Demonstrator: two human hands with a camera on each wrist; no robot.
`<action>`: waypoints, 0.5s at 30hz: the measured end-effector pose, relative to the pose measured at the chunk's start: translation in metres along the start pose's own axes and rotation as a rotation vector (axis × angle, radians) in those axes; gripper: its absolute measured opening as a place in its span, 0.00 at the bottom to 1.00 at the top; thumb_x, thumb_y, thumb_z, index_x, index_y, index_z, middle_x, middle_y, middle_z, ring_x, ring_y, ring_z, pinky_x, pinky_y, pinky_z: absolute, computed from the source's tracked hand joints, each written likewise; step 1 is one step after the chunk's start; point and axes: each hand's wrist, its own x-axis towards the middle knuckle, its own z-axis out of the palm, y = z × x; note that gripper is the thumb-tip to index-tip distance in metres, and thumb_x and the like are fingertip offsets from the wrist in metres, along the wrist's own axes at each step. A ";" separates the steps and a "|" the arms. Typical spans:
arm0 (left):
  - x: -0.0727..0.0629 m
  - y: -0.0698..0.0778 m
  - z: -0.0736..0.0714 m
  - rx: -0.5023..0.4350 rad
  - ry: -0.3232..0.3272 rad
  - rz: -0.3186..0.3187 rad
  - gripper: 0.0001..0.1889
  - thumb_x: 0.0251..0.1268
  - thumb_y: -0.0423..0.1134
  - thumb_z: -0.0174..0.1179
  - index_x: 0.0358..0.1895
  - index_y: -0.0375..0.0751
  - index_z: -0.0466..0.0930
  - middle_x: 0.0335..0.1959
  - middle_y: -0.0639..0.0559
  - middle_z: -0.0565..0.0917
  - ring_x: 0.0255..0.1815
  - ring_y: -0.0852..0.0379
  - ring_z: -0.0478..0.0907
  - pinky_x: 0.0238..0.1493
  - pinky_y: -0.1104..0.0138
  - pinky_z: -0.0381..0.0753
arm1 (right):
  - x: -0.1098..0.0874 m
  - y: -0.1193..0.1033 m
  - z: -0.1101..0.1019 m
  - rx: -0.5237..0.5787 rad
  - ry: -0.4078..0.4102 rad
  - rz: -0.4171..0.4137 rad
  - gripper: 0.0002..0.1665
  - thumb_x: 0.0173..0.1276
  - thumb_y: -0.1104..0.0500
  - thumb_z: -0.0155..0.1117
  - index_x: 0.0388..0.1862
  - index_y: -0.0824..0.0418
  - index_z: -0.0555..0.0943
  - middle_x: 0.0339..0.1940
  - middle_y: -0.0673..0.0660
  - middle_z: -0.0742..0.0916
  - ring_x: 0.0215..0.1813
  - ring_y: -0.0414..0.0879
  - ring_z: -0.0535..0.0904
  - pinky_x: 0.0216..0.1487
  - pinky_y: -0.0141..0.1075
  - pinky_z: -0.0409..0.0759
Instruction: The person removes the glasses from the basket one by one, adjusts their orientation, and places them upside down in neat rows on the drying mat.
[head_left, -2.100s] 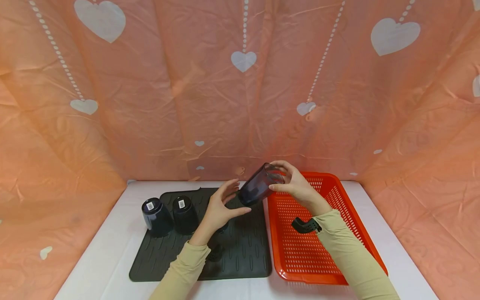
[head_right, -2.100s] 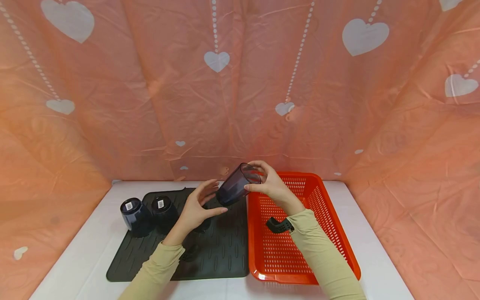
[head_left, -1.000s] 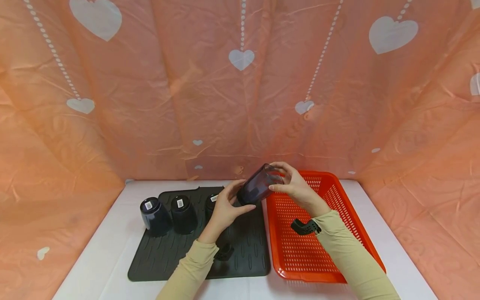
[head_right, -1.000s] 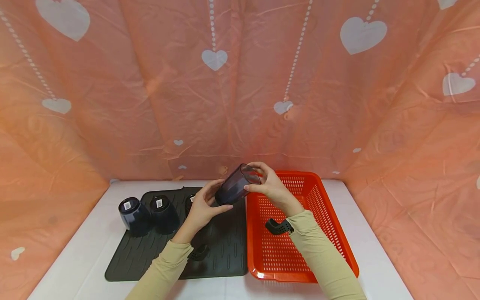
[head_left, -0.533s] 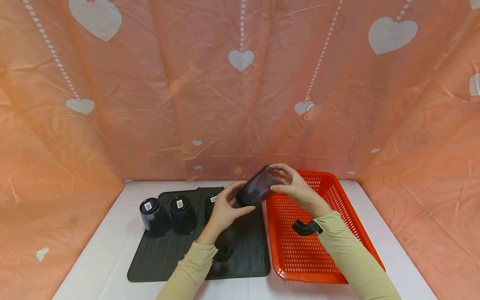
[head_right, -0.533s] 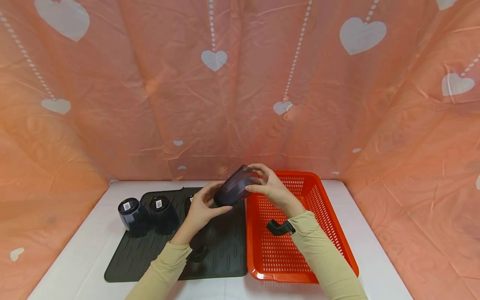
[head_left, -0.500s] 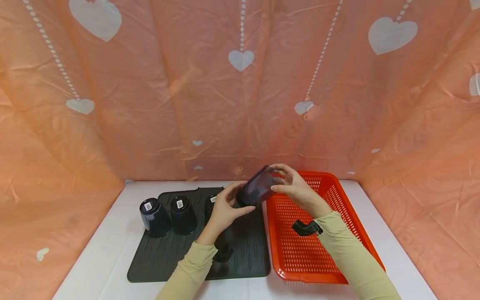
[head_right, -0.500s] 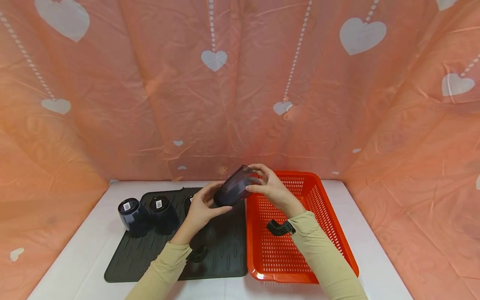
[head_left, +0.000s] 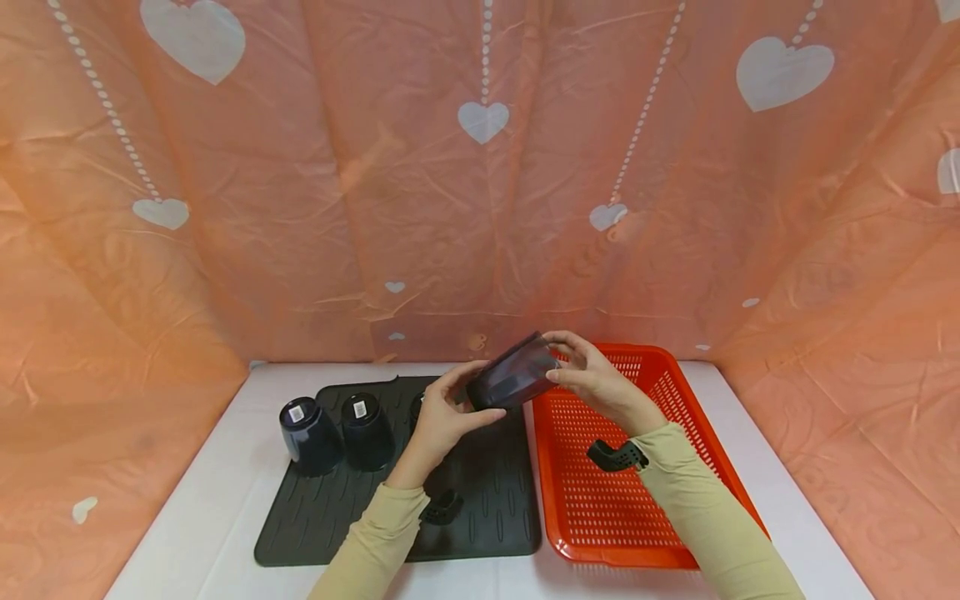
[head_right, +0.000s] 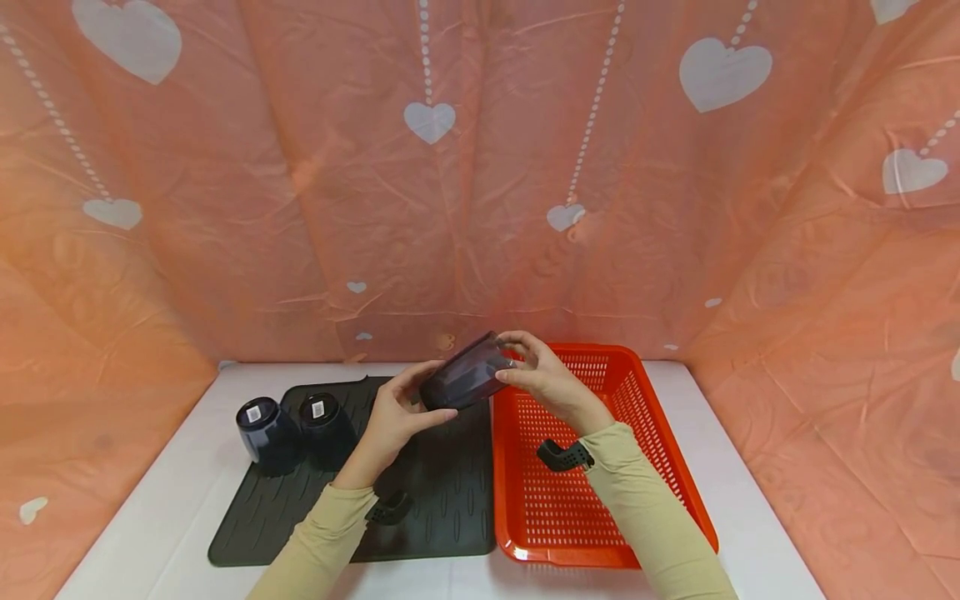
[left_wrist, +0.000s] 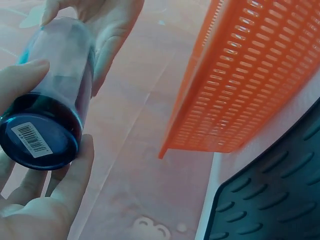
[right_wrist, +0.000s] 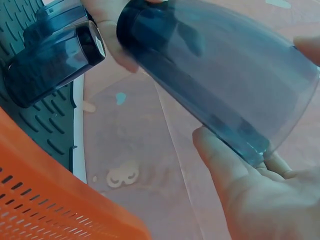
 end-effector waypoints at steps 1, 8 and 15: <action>0.000 -0.001 -0.001 -0.007 0.004 0.005 0.35 0.44 0.23 0.73 0.61 0.41 0.75 0.58 0.48 0.77 0.55 0.51 0.73 0.50 0.62 0.79 | 0.000 0.000 0.000 -0.004 -0.002 0.002 0.32 0.62 0.69 0.63 0.62 0.64 0.61 0.57 0.58 0.72 0.51 0.48 0.78 0.52 0.37 0.78; 0.001 0.000 -0.005 -0.050 0.035 0.037 0.34 0.42 0.26 0.75 0.59 0.35 0.75 0.57 0.45 0.78 0.53 0.47 0.75 0.52 0.57 0.79 | -0.002 0.002 -0.005 -0.031 -0.005 0.041 0.34 0.64 0.70 0.61 0.64 0.67 0.57 0.55 0.59 0.72 0.50 0.46 0.77 0.51 0.35 0.78; 0.001 0.002 -0.007 -0.095 0.041 0.016 0.35 0.42 0.23 0.74 0.60 0.33 0.74 0.57 0.43 0.78 0.53 0.47 0.75 0.51 0.57 0.80 | -0.004 0.005 -0.009 -0.095 -0.004 0.081 0.37 0.62 0.70 0.62 0.66 0.71 0.55 0.55 0.60 0.73 0.54 0.46 0.76 0.54 0.35 0.77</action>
